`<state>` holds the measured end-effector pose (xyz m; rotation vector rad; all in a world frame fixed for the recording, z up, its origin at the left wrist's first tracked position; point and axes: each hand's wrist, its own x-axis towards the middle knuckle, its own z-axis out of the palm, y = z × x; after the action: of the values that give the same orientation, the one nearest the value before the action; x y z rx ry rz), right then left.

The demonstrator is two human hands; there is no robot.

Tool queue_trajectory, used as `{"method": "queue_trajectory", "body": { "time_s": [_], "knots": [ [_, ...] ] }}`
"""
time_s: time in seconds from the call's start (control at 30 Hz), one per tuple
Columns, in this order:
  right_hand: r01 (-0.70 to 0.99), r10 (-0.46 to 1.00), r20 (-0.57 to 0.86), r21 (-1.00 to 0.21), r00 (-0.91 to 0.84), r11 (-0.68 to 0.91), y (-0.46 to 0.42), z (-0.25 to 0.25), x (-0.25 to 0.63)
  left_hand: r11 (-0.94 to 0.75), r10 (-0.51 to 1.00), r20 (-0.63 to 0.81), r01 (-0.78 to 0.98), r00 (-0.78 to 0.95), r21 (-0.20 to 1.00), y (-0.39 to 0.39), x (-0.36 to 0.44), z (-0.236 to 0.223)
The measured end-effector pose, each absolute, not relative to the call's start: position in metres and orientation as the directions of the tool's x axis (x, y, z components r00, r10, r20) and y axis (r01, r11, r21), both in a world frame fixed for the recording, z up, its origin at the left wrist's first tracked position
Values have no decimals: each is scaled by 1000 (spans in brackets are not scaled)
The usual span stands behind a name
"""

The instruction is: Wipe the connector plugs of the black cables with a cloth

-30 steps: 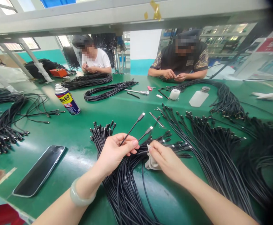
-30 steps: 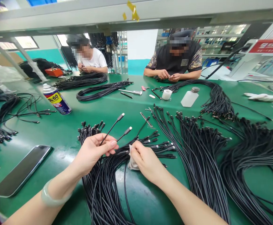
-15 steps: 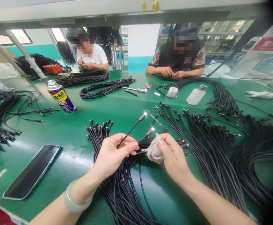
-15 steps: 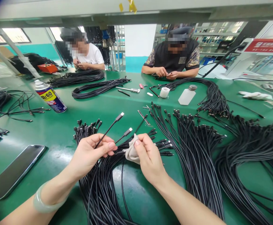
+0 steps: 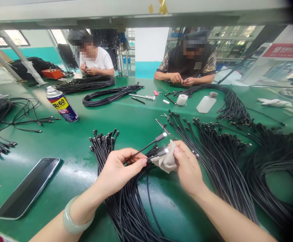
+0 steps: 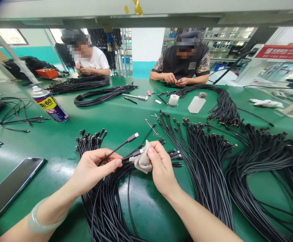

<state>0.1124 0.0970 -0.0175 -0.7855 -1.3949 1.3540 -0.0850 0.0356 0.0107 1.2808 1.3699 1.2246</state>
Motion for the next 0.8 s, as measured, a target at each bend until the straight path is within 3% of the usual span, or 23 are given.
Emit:
{"method": "queue_trajectory", "body": {
  "time_s": [0.17,0.3,0.47,0.6,0.8],
  "knots": [
    [-168,905,225,-970,-361,174,91,-16,111,-161,979,191,298,-74,941,34,-83,9],
    [-132,853,226,-974,-471,185,81,-17,108,-377,913,408,357,-12,854,33,-80,7],
    [66,821,306,-922,-481,383,74,-13,108,-537,807,590,435,17,723,31,-77,2],
    [160,790,323,-872,-520,462,76,-12,110,-591,758,651,462,40,661,29,-73,-1],
    [263,784,393,-788,-481,557,75,-11,110,-575,778,627,435,31,693,27,-70,0]
  ]
}}
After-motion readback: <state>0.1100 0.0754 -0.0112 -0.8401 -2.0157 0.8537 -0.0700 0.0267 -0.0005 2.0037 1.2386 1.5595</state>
